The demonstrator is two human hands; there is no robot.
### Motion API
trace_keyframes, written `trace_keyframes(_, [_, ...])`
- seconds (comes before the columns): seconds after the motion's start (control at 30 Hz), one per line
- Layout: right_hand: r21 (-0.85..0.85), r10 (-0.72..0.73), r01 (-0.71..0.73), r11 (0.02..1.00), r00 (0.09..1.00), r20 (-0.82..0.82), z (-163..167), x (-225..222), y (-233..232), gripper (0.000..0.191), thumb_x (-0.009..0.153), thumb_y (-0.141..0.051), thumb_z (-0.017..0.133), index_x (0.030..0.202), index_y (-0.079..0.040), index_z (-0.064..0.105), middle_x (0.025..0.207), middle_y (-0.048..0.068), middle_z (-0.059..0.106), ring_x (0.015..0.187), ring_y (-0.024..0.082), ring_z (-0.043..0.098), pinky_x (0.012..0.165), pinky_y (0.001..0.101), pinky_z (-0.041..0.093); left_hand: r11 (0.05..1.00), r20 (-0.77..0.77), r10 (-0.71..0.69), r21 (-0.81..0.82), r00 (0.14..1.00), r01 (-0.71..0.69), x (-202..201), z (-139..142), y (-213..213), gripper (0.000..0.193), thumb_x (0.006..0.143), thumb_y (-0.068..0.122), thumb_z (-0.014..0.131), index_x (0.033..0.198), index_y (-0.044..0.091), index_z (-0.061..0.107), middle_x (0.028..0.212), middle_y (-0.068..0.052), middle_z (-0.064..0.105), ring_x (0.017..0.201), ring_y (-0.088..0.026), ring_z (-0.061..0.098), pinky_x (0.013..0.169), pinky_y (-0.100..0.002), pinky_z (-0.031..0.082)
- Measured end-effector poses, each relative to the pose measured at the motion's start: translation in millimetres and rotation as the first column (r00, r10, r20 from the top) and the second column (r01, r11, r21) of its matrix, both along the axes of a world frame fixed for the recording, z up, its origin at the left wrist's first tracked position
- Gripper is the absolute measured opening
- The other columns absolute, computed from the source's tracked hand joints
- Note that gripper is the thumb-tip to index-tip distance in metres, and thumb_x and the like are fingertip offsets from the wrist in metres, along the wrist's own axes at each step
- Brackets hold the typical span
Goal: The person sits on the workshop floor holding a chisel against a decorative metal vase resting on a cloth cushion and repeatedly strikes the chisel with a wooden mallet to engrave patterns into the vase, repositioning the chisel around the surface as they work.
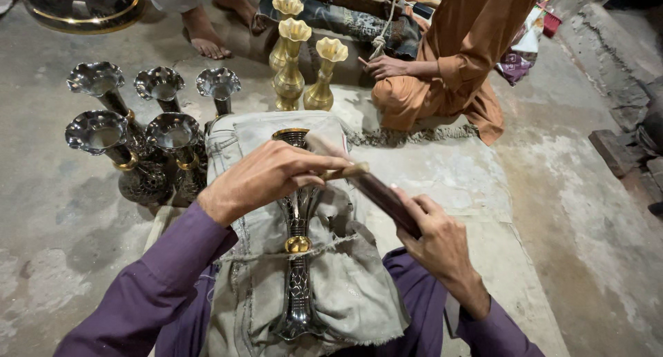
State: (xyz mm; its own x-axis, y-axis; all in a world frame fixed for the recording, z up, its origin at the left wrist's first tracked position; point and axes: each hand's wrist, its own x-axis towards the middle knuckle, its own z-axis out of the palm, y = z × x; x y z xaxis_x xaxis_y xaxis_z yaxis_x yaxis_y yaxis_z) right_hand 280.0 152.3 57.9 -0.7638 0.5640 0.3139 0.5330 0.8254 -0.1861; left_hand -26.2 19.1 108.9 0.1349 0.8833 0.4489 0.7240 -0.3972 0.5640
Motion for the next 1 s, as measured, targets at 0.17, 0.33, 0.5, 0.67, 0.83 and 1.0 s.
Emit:
trace_keyframes(0.17, [-0.064, 0.027, -0.067, 0.996, 0.872, -0.488, -14.2, 3.5, 4.5, 0.055, 0.085, -0.005, 0.076, 0.134, -0.012, 0.053, 0.12, 0.01, 0.07, 0.083, 0.022, 0.073, 0.072, 0.0346, 0.059, 0.999, -0.07, -0.025, 0.031, 0.997, 0.027, -1.0, 1.0, 2.0, 0.044, 0.087, 0.022, 0.075, 0.131, 0.022, 0.069, 0.099, -0.01, 0.079, 0.07, -0.028, 0.071, 0.066, -0.043, 0.055])
trace_keyframes(0.33, [0.217, 0.062, 0.001, 0.976, 0.956, -0.285, -5.4, 12.1, 5.0, 0.063, 0.079, 0.0, 0.077, 0.139, -0.008, 0.059, 0.114, 0.018, 0.074, 0.085, 0.029, 0.072, 0.07, 0.0376, 0.058, 0.995, -0.087, 0.022, -0.093, 0.996, -0.03, -0.5, -1.5, 2.6, 0.045, 0.088, 0.021, 0.071, 0.133, 0.027, 0.069, 0.093, -0.008, 0.079, 0.066, -0.025, 0.071, 0.065, -0.043, 0.054])
trace_keyframes(0.5, [0.084, 0.009, 0.022, 0.996, 0.936, -0.353, 17.3, 2.1, 1.7, 0.069, 0.08, -0.001, 0.075, 0.145, -0.011, 0.053, 0.115, 0.019, 0.072, 0.099, 0.032, 0.074, 0.081, 0.0412, 0.059, 0.995, -0.019, 0.04, 0.089, 0.999, -0.038, 0.9, -3.2, -6.1, 0.045, 0.088, 0.02, 0.072, 0.132, 0.02, 0.068, 0.103, -0.009, 0.078, 0.075, -0.027, 0.073, 0.066, -0.042, 0.056])
trace_keyframes(0.67, [0.053, 0.105, -0.091, 0.994, 0.889, -0.446, 42.8, -10.8, 2.8, 0.067, 0.087, 0.002, 0.07, 0.149, -0.012, 0.051, 0.127, 0.016, 0.069, 0.112, 0.03, 0.073, 0.092, 0.0415, 0.059, 0.988, 0.02, 0.147, 0.043, 0.989, -0.147, 5.3, -7.4, -13.2, 0.044, 0.088, 0.019, 0.071, 0.132, 0.017, 0.068, 0.098, -0.011, 0.078, 0.076, -0.031, 0.072, 0.067, -0.043, 0.055])
trace_keyframes(0.83, [0.249, 0.052, 0.005, 0.968, 0.974, -0.22, 71.9, -14.9, 6.3, 0.073, 0.077, 0.004, 0.072, 0.146, -0.016, 0.058, 0.122, 0.014, 0.074, 0.093, 0.029, 0.073, 0.079, 0.0406, 0.058, 0.975, 0.165, 0.204, 0.059, 0.965, -0.216, 9.2, -19.5, -17.4, 0.042, 0.091, 0.02, 0.072, 0.132, 0.015, 0.068, 0.1, -0.013, 0.078, 0.079, -0.026, 0.077, 0.07, -0.038, 0.058])
trace_keyframes(1.0, [0.074, 0.1, -0.091, 0.993, 0.985, -0.139, 99.5, -29.0, 5.9, 0.067, 0.083, 0.002, 0.074, 0.144, -0.019, 0.057, 0.11, 0.008, 0.075, 0.087, 0.025, 0.073, 0.071, 0.0374, 0.058, 0.94, 0.332, 0.254, 0.135, 0.908, -0.312, 14.6, -38.2, -21.8, 0.045, 0.093, 0.018, 0.072, 0.137, 0.013, 0.064, 0.104, -0.011, 0.08, 0.086, -0.02, 0.08, 0.073, -0.033, 0.062])
